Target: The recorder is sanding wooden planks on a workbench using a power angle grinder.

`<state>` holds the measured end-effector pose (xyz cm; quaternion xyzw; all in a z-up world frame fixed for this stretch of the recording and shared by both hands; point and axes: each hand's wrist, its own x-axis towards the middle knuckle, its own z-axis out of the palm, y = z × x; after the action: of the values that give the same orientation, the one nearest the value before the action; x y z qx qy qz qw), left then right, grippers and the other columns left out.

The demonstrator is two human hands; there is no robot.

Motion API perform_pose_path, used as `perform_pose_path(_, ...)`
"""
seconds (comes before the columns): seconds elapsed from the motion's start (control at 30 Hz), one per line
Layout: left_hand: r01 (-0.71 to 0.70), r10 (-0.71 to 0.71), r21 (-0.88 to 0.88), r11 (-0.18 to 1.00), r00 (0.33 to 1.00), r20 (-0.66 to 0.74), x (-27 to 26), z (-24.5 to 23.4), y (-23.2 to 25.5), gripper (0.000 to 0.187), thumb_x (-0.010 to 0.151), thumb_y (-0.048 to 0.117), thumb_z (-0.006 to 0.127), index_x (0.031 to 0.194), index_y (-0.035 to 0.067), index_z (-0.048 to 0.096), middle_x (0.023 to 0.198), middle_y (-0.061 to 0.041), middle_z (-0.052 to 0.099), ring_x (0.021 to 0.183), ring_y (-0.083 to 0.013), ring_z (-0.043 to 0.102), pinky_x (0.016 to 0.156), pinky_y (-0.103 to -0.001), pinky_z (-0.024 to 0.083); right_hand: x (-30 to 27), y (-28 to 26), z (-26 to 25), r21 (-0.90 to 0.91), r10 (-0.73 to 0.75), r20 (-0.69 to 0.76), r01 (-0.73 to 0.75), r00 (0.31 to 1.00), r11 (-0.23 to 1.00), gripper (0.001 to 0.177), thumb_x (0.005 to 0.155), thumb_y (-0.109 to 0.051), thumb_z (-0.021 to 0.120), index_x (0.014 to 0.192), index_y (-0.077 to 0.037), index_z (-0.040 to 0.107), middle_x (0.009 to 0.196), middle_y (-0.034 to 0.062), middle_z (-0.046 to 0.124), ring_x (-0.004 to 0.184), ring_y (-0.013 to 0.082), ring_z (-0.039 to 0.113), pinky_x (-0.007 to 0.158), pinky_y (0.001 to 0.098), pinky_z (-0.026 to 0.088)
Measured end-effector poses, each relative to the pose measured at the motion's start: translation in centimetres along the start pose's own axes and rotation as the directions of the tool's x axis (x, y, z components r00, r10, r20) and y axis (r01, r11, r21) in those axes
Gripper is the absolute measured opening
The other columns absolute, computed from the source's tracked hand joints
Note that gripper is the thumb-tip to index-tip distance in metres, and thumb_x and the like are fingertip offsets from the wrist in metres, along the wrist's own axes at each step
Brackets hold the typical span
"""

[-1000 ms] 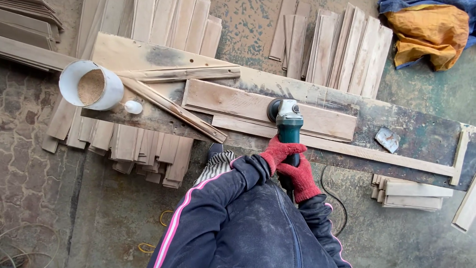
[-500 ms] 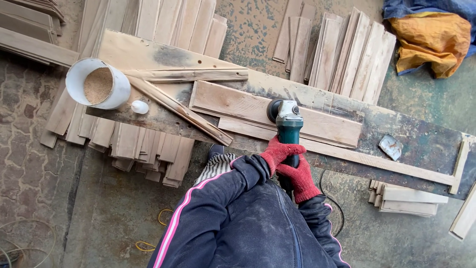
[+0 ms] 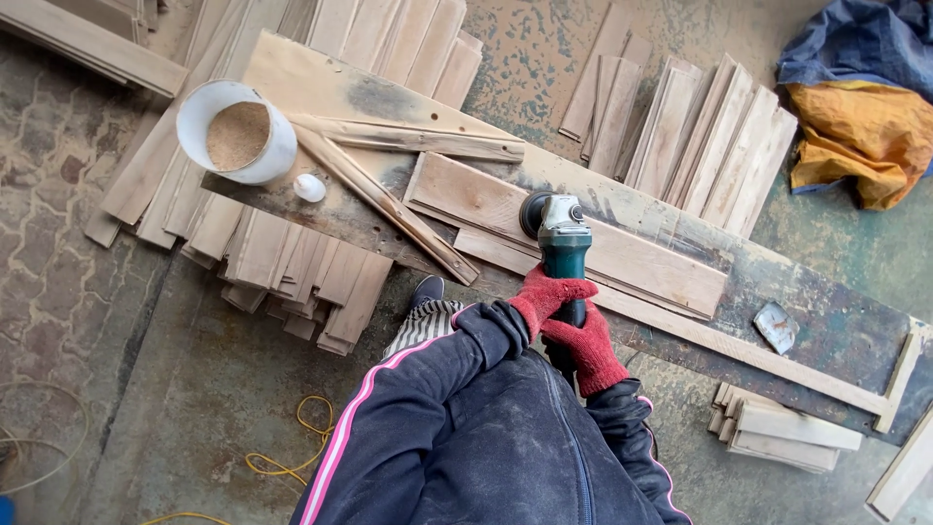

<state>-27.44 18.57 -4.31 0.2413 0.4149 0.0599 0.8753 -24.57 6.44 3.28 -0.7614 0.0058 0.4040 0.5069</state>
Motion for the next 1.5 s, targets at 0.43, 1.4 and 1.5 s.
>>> perform_pose_path(0.43,0.002,-0.013,-0.116,0.993,0.996,-0.092,-2.7,-2.9,5.9,0.060,0.058,0.008,0.099,0.109,0.003,0.066,0.074,-0.019,0.069,0.066,-0.0336,0.074,0.051,-0.051,0.064,0.0,-4.2,5.7,-0.095,-0.012,0.120,0.024,0.993,0.995,0.056,0.055,-0.005,0.096,0.099,0.002,0.063,0.073,0.0261,0.064,0.055,0.0393,0.069,0.048,0.0502,0.061)
perform_pose_path(1.4,0.052,-0.060,-0.093,0.994,0.995,-0.086,-4.7,-1.7,6.3,0.064,0.062,0.007,0.097,0.117,0.003,0.063,0.078,-0.019,0.069,0.071,-0.0326,0.075,0.060,-0.047,0.066,-1.3,-3.1,4.9,-0.060,0.011,0.073,-0.006,0.997,0.998,0.056,0.054,-0.008,0.096,0.099,0.001,0.065,0.073,0.0235,0.063,0.059,0.0367,0.070,0.049,0.0474,0.060)
perform_pose_path(1.5,0.068,-0.069,-0.018,0.998,0.996,-0.061,-1.1,-0.6,2.6,0.064,0.063,0.009,0.097,0.117,0.002,0.063,0.079,-0.021,0.069,0.071,-0.0337,0.076,0.059,-0.049,0.066,-1.8,-2.3,2.7,0.009,0.014,0.023,-0.014,1.000,1.000,0.055,0.055,-0.005,0.095,0.099,0.002,0.063,0.071,0.0253,0.063,0.056,0.0392,0.070,0.046,0.0493,0.060)
